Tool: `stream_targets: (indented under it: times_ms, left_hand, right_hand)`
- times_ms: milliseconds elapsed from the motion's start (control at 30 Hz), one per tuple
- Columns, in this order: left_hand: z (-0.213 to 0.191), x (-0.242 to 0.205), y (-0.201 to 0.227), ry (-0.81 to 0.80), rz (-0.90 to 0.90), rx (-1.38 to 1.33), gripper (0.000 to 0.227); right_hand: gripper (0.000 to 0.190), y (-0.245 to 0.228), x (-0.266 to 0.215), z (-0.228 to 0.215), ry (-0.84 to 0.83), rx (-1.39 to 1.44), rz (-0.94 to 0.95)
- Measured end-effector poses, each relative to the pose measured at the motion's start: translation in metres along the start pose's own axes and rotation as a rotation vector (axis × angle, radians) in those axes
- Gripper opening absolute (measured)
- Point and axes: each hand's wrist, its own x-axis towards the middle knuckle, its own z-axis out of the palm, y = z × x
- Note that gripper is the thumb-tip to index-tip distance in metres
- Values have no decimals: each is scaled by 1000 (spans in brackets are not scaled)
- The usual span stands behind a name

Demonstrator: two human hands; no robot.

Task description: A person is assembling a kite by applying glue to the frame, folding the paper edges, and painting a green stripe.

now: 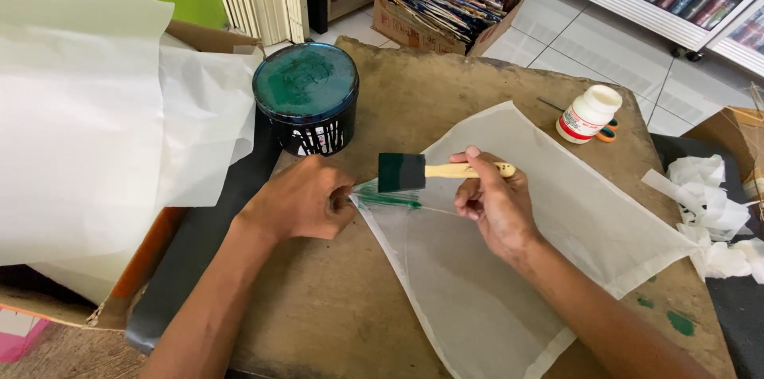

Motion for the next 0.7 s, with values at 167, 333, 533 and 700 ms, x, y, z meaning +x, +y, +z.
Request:
stream_targets:
  times_ms: [167, 333, 533, 700]
  left_hand:
    - [1, 2, 1, -3, 0, 10, 22]
    - [3, 1, -2, -22, -5, 19, 21]
    - [0, 1, 0, -16, -19, 14, 21]
    - [1, 1, -1, -3, 5, -12, 22]
  right_hand:
    - [36, -5, -11, 18, -6, -8, 97]
    - [37, 0, -12, 25, -30, -44, 127]
    - [34, 6, -14, 28, -61, -71, 99]
    - [34, 11, -12, 30, -79, -85, 90]
